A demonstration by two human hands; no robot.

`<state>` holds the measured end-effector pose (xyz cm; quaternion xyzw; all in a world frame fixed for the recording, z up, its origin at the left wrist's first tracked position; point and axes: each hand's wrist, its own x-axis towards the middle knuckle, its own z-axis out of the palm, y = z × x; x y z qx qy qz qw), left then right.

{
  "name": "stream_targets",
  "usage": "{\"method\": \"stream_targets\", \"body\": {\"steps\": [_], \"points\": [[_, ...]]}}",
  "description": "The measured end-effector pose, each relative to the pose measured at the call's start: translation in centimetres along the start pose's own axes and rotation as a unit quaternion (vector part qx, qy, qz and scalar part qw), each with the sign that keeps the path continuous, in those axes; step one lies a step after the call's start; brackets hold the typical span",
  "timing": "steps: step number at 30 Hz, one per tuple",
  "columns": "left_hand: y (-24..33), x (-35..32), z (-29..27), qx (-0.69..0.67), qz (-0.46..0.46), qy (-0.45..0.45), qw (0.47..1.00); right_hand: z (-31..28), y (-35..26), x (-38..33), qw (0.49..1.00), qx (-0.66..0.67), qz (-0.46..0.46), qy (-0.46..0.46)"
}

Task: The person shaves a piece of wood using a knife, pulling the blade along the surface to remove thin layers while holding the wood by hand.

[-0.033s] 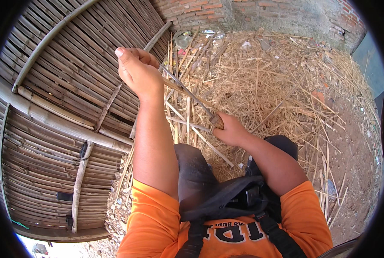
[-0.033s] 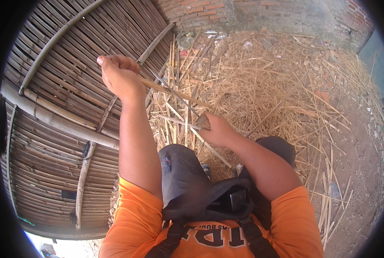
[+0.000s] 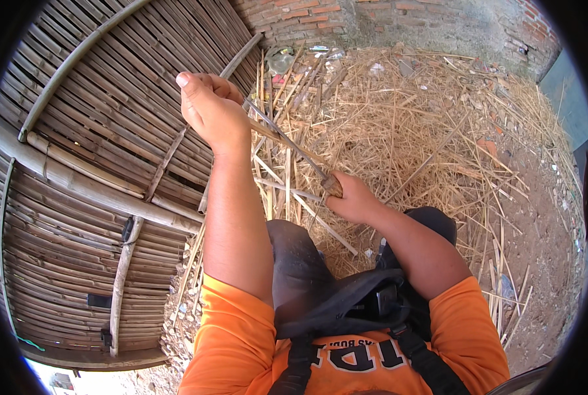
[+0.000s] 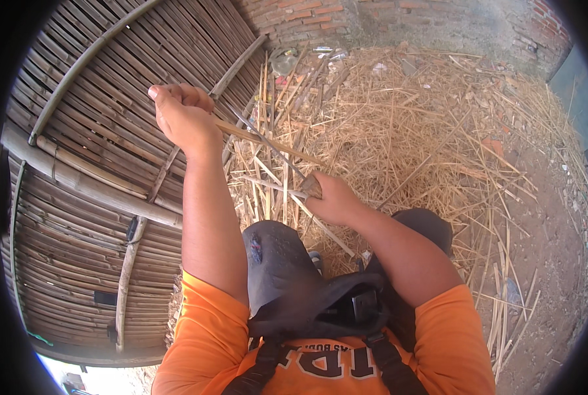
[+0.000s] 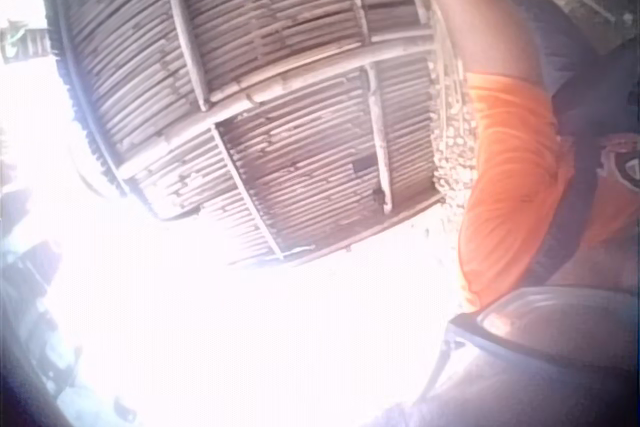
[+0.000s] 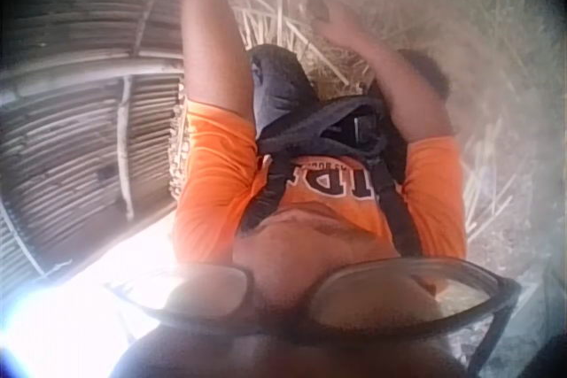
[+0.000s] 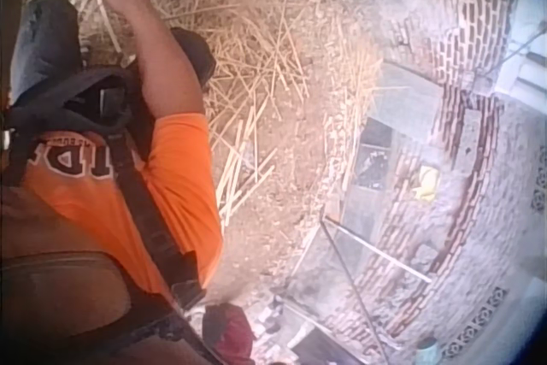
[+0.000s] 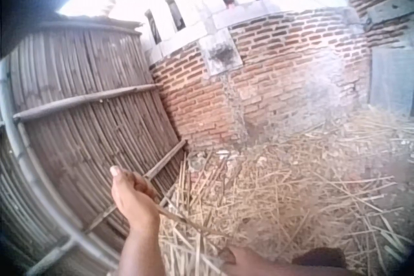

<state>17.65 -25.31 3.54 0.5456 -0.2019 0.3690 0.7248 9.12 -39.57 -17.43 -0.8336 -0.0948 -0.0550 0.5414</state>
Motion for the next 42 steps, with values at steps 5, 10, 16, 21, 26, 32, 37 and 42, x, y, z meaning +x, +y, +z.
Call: {"method": "stream_targets", "body": {"steps": [5, 10, 16, 21, 26, 32, 37, 42], "points": [[-0.2, 0.2, -0.4, -0.001, 0.011, -0.004, 1.000, -0.1, -0.2, 0.0, 1.000, 0.003, 0.012, -0.013], [-0.8, 0.4, -0.8, -0.006, 0.021, -0.016, 1.000, -0.3, -0.2, 0.1, 0.999, -0.023, 0.022, -0.027], [-0.7, 0.3, -0.6, -0.011, 0.022, -0.019, 1.000, -0.1, 0.3, 0.2, 0.999, -0.026, 0.019, -0.027], [-0.6, 0.1, -0.5, -0.004, 0.027, -0.018, 0.999, 0.0, 0.4, 0.1, 0.999, -0.023, 0.019, -0.018], [0.2, -0.4, -0.1, 0.014, 0.010, -0.016, 1.000, 0.4, 1.3, 0.1, 1.000, -0.026, -0.014, 0.006], [0.2, -0.5, -0.3, 0.023, 0.012, -0.011, 1.000, 0.0, 0.1, 0.0, 0.999, -0.033, 0.017, -0.032], [-0.3, -0.2, -0.6, 0.016, 0.032, -0.018, 0.999, 0.0, 0.3, -0.1, 0.999, -0.033, 0.008, -0.028], [-0.4, -0.3, -0.3, 0.015, 0.036, -0.011, 0.999, -0.1, 0.3, -0.2, 0.999, -0.020, 0.008, -0.030]]}}
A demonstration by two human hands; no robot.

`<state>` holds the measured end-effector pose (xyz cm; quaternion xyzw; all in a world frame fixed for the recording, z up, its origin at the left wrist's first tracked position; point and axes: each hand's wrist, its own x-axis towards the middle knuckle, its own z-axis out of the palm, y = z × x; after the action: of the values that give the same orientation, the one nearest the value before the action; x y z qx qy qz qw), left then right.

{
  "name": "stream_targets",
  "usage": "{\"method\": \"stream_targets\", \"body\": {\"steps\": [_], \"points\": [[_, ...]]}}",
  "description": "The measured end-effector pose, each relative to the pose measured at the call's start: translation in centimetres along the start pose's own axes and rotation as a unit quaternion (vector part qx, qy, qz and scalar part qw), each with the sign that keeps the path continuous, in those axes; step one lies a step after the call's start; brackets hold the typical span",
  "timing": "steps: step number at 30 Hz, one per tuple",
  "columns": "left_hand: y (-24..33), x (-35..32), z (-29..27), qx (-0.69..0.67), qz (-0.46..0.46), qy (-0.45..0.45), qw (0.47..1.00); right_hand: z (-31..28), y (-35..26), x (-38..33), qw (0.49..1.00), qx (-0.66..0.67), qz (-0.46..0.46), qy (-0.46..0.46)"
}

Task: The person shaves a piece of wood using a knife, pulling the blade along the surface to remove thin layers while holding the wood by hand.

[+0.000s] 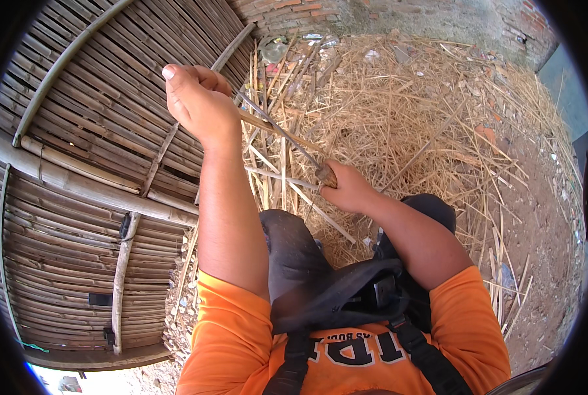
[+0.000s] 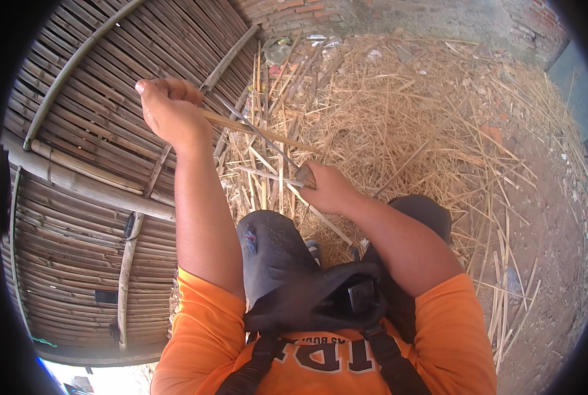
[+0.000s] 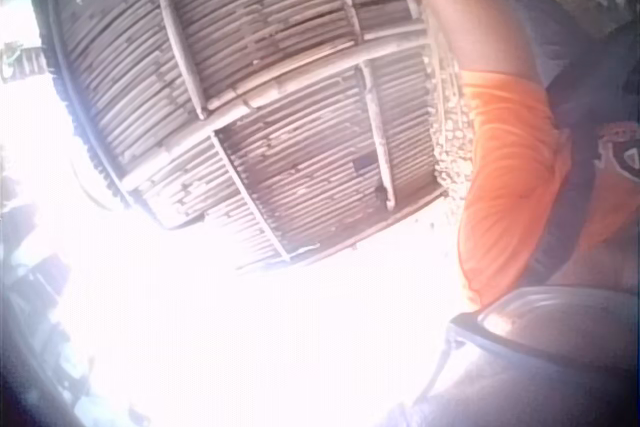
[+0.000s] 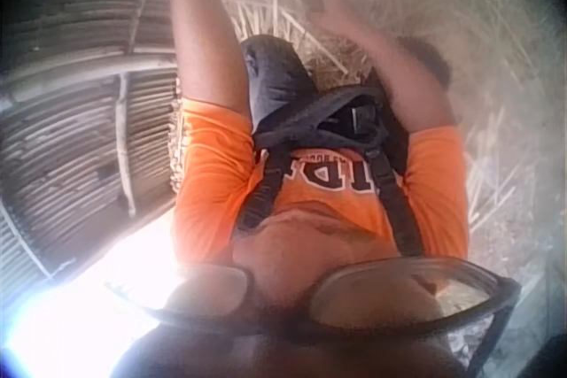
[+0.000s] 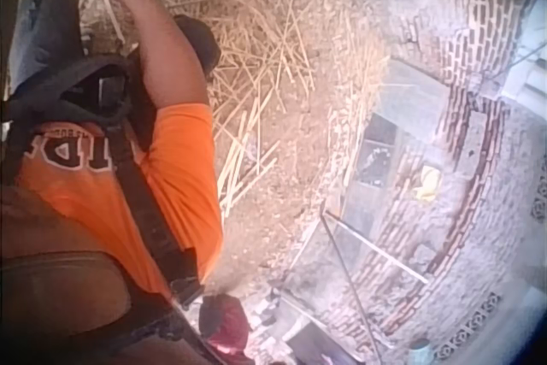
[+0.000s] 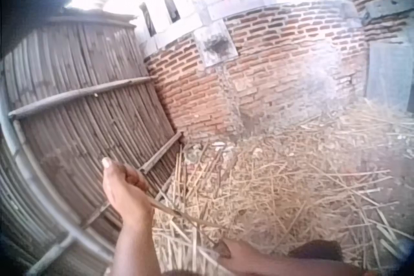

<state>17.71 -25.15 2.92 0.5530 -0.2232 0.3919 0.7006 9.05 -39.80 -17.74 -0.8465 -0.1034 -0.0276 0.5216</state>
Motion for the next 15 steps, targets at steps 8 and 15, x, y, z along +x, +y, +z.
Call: {"method": "stream_targets", "body": {"steps": [8, 15], "points": [[0.09, 0.05, -0.37, -0.003, -0.004, -0.002, 1.000, 0.29, 0.44, 0.26, 1.000, -0.020, -0.014, 0.004], [0.05, 0.03, -0.31, -0.003, -0.007, -0.005, 1.000, -0.03, 0.30, 0.12, 0.999, 0.004, -0.030, 0.016]]}}
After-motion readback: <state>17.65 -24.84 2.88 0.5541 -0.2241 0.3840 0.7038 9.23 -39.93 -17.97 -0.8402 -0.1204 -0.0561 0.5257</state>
